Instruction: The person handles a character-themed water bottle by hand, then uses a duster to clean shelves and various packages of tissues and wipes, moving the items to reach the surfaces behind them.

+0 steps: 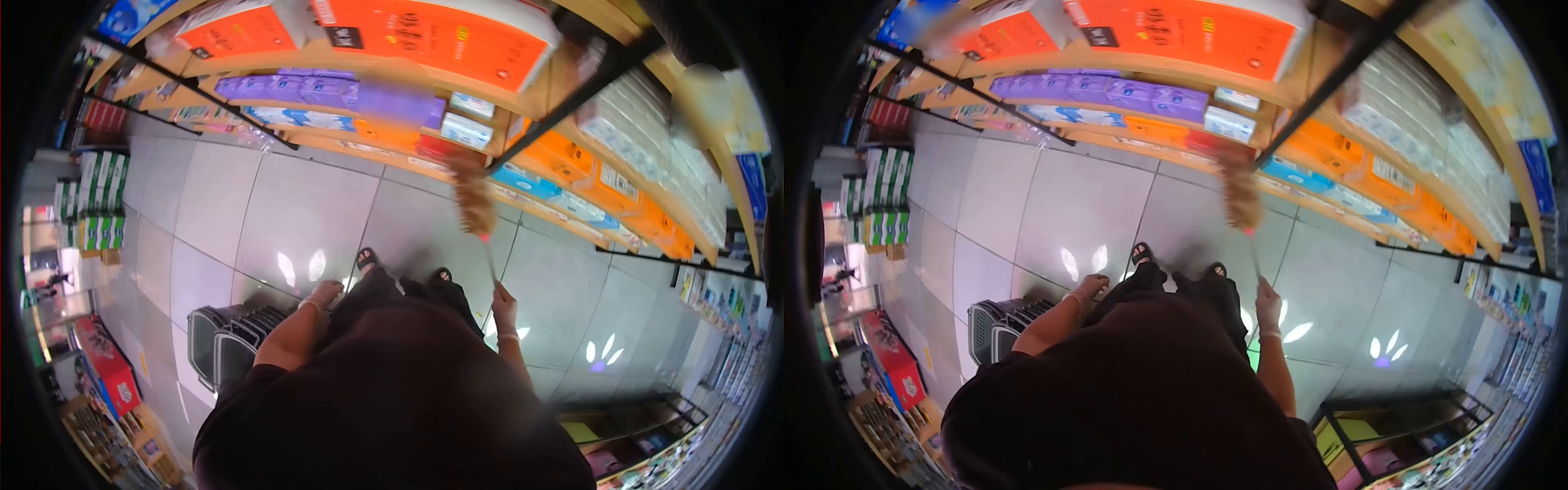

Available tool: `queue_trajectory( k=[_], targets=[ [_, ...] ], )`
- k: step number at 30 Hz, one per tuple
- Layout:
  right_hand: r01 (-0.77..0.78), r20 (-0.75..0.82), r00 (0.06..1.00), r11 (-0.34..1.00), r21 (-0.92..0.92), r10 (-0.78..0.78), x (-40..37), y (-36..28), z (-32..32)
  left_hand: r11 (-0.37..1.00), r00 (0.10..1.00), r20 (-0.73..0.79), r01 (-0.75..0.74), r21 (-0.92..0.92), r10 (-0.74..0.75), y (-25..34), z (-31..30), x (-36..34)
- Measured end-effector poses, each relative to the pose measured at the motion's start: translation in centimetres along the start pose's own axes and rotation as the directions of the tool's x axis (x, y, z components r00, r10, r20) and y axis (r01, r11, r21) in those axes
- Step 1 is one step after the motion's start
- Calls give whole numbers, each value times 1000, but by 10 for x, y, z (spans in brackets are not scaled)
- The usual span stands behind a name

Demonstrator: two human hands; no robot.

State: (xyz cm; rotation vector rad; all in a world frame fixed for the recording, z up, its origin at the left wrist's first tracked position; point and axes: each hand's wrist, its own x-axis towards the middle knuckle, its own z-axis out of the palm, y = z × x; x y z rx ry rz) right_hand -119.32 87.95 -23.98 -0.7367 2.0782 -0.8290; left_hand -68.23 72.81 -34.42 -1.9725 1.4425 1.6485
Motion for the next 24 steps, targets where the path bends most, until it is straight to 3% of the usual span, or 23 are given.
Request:
queue_trajectory(
  k=[2,3,6,10,12,14,17,19,22,24],
  targets=[
    [-154,-67,983,959,237,174,7,22,15,992,994,28,-103,66,101,9,-24,11],
    [-78,-58,994,964,253,95,20,39,35,968,986,-20,-159,196,166,24,-38,11],
    [39,140,989,993,112,-55,38,-1,93,974,967,-180,-203,-98,183,61,-67,5],
    [427,404,849,893,-142,-342,61,-63,140,931,942,-244,-286,-225,231,81,-95,-14],
    [230,250,942,973,0,-223,64,-68,151,942,939,-235,-291,-165,249,76,-110,-31],
    [-47,89,996,961,271,24,77,-67,161,956,952,-241,-234,-177,189,40,-113,-26],
    [173,1,984,961,215,-177,92,-75,229,986,976,-215,-77,-149,44,-26,-122,-27],
    [238,176,951,964,117,-256,91,-106,273,985,981,-191,8,-174,-41,-63,-120,-27],
    [196,549,835,958,-210,-51,49,-227,275,977,980,-181,48,-209,-86,-105,-125,-23],
    [275,519,843,943,-189,-142,53,-225,276,974,979,-199,-3,-225,-42,-118,-127,-9]
  ],
)
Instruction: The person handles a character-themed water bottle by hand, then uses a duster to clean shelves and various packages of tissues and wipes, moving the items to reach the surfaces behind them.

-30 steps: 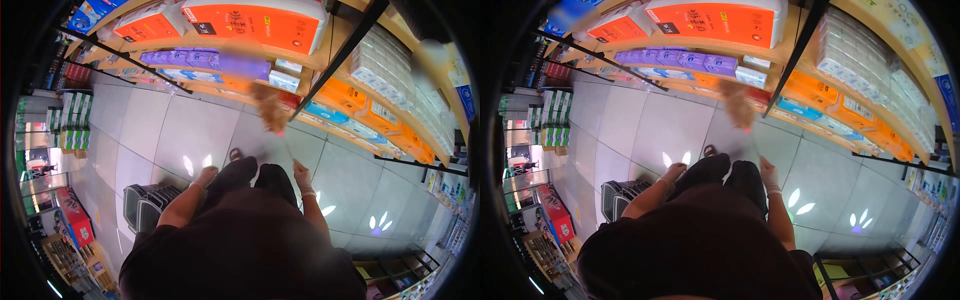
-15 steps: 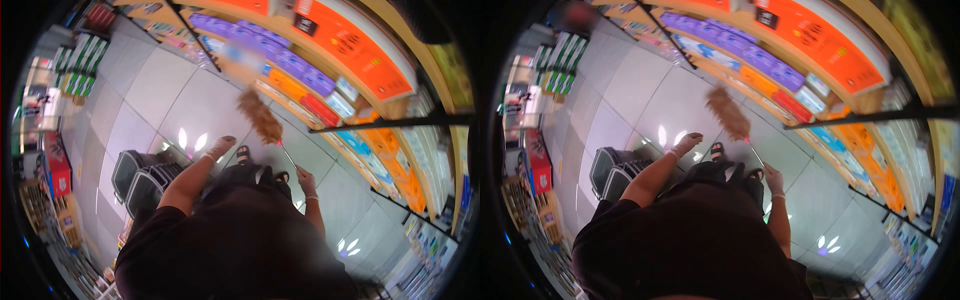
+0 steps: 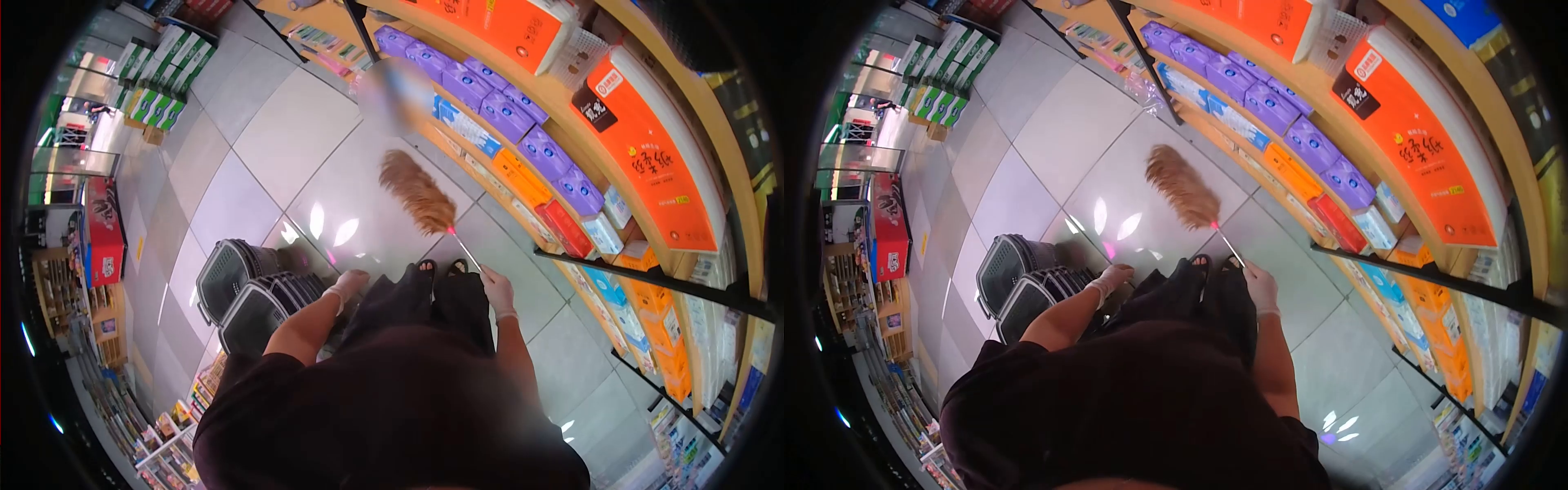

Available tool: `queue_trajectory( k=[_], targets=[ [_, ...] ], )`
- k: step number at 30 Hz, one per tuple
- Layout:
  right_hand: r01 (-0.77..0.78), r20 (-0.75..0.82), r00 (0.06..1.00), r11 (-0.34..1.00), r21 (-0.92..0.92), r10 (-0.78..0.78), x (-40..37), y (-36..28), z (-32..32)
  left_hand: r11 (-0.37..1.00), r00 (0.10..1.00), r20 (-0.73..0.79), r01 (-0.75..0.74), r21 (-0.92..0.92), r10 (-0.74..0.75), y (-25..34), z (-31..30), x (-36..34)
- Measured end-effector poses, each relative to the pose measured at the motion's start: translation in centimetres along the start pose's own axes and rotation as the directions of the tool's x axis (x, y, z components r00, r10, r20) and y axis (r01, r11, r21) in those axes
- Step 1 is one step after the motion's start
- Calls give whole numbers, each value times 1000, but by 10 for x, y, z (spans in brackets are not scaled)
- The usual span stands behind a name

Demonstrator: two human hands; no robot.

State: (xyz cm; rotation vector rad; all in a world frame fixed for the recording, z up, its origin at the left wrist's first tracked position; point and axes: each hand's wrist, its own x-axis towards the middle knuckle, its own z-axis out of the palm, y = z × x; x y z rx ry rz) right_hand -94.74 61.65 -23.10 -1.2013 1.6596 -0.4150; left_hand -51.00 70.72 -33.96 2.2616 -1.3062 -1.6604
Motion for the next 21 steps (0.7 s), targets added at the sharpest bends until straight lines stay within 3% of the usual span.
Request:
queue_trajectory(
  k=[1,4,6,7,9,10,12,13,14,15,16,17,18,19,21],
  targets=[
    [43,-15,999,999,-21,-43,5,9,0,1000,1000,10,12,-25,-12,8,-2,2],
    [198,-305,941,968,152,-145,56,70,8,999,999,-19,38,-36,-39,40,-12,5],
    [-49,-207,965,884,465,162,79,43,13,971,997,-57,37,-238,-52,72,-14,-2],
    [-168,-124,947,785,596,297,96,25,17,980,998,-62,7,-198,-20,83,-16,5],
    [62,-106,994,970,235,-38,119,17,28,990,999,-51,-3,-140,-4,117,-23,-4],
    [206,-51,978,978,39,-204,131,15,30,992,999,-44,10,-127,-16,150,-33,-22],
    [207,77,977,975,-78,-201,138,3,23,995,995,-47,-86,-59,84,155,-33,-10],
    [136,88,986,987,87,-144,134,-3,19,982,983,-19,-182,-40,182,139,-28,7],
    [109,13,992,926,362,-122,131,-11,22,781,840,-39,-486,391,542,110,-25,36],
    [71,-20,997,904,421,-69,142,0,24,346,632,125,-567,748,765,88,-24,55],
    [-77,-69,989,851,519,132,156,6,32,890,888,-188,-361,279,420,95,-26,43],
    [-184,-115,938,751,634,326,169,7,41,385,721,189,-551,741,667,32,-18,102],
    [-56,-192,958,793,606,214,206,22,65,951,984,-74,-137,279,163,82,-47,66],
    [72,-280,954,819,569,111,232,42,84,945,983,-89,-128,301,162,83,-62,65],
    [195,-126,978,951,240,-169,278,60,116,971,996,66,-73,226,59,72,-93,85]
  ],
)
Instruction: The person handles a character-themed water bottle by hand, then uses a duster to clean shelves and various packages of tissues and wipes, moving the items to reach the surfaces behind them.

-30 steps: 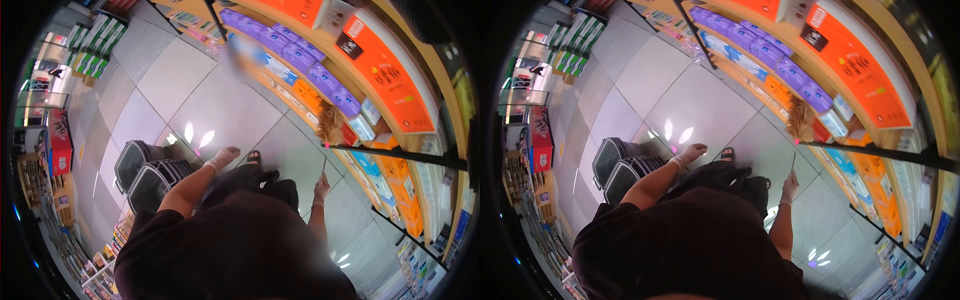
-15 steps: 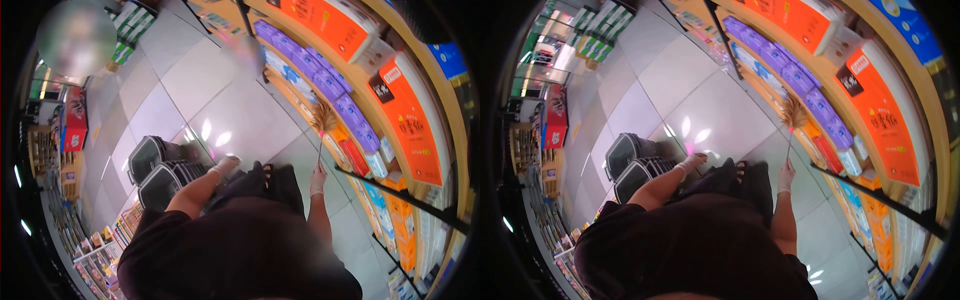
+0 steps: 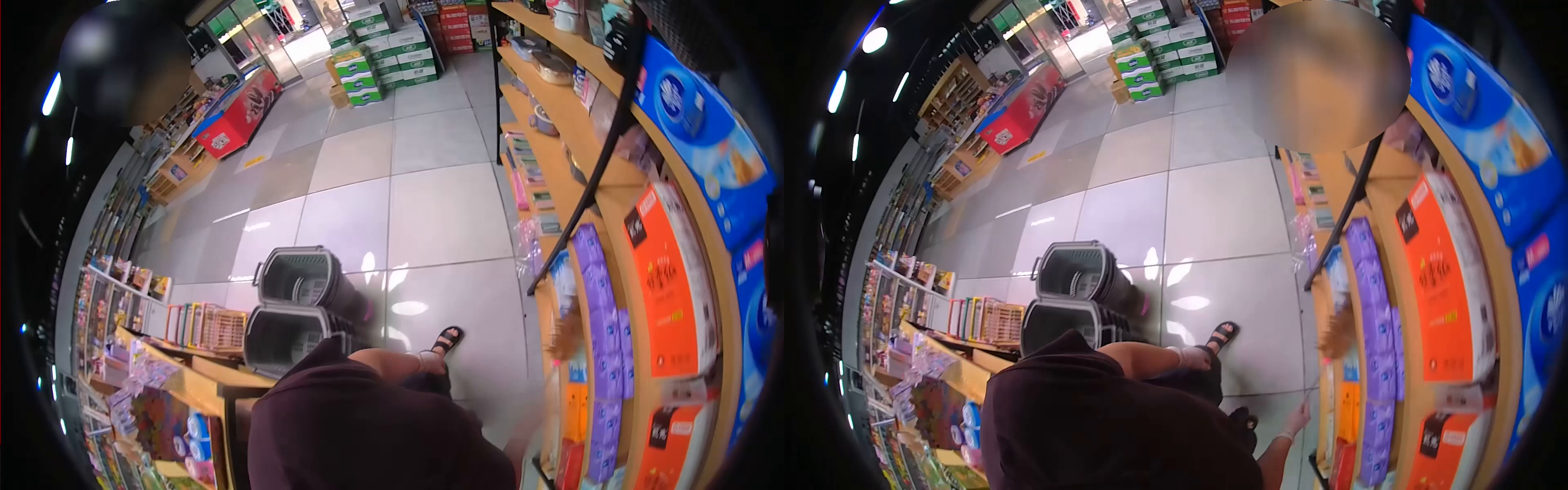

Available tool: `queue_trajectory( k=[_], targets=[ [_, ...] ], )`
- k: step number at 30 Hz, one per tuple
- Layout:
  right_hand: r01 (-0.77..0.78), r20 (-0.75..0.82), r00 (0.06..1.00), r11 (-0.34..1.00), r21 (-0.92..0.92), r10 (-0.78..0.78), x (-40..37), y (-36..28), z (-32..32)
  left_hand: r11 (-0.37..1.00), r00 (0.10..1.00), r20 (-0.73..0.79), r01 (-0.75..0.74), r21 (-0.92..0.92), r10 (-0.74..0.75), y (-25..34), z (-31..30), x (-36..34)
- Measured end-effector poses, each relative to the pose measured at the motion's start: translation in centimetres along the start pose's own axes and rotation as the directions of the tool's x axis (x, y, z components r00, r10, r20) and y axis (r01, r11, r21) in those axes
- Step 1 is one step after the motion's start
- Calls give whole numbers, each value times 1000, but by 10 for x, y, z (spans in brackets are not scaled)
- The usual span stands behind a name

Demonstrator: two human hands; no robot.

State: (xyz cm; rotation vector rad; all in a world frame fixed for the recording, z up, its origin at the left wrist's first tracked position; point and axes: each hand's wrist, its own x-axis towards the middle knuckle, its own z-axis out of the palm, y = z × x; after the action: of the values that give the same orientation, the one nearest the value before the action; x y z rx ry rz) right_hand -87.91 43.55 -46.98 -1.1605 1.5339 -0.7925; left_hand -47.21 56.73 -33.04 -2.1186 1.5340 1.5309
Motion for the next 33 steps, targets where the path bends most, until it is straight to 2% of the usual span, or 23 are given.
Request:
queue_trajectory(
  k=[1,3,4,5,7,8,9,11,12,13,14,15,16,17,19,20,23,24,27,28,29,31,33],
  targets=[
    [115,118,988,982,-150,-98,12,-17,16,1000,997,82,0,-8,0,-13,-20,13],
    [170,195,975,919,-357,-105,5,-76,35,985,992,22,-122,-119,125,-33,-66,24],
    [132,165,984,908,-397,-71,-3,-98,42,980,999,-38,-19,-198,12,-31,-91,22],
    [30,60,998,937,-348,-9,-9,-120,53,956,991,-73,83,-283,-108,-20,-121,7],
    [-118,-181,978,992,-53,107,-9,-152,84,853,927,-120,270,-447,-356,-7,-185,-12],
    [-120,-288,945,985,125,152,-4,-160,101,935,969,-106,181,-305,-222,-44,-194,17],
    [-108,-300,938,971,215,171,1,-164,117,985,994,-60,79,-155,-89,-89,-200,48],
    [9,-181,982,955,297,47,28,-117,155,999,971,-238,-17,-43,6,-132,-204,69],
    [98,-140,988,958,270,-61,32,-90,162,999,959,-280,-36,13,38,-152,-202,82],
    [-183,-75,976,954,238,206,22,-168,170,962,923,-310,-168,213,230,-217,-162,135],
    [-35,-114,993,995,-93,24,24,-167,169,959,918,-295,-216,186,264,-226,-158,149],
    [-168,-180,965,978,126,189,19,-189,171,994,970,-221,-109,-2,106,-215,-163,142],
    [-261,-220,921,930,260,321,11,-207,163,982,989,-136,36,-183,-62,-197,-172,130],
    [-322,-230,872,860,396,432,11,-224,158,926,974,-49,195,-324,-222,-171,-187,109],
    [-345,-350,773,814,468,529,11,-250,146,910,942,156,328,-254,-296,-194,-131,140],
    [-359,-395,715,788,500,576,10,-251,143,940,933,180,332,-85,-313,-126,-164,97],
    [-352,-362,796,857,376,485,27,-210,140,915,838,404,404,-5,-368,-87,-127,83],
    [-381,-261,848,874,302,460,31,-199,137,896,842,323,442,51,-433,-74,-109,76],
    [-263,-144,953,964,37,266,21,-184,119,841,824,188,495,220,-535,-44,-88,77],
    [-351,-197,906,925,147,375,19,-183,114,844,837,140,504,183,-530,-43,-81,78],
    [-420,-323,823,884,206,467,18,-190,112,874,860,158,480,72,-485,-54,-73,87],
    [-361,-432,762,871,334,482,22,-217,116,897,905,172,414,-152,-389,-86,-52,112],
    [-392,-417,770,874,288,483,29,-224,121,868,957,78,288,-405,-281,-97,-57,162]
  ],
)
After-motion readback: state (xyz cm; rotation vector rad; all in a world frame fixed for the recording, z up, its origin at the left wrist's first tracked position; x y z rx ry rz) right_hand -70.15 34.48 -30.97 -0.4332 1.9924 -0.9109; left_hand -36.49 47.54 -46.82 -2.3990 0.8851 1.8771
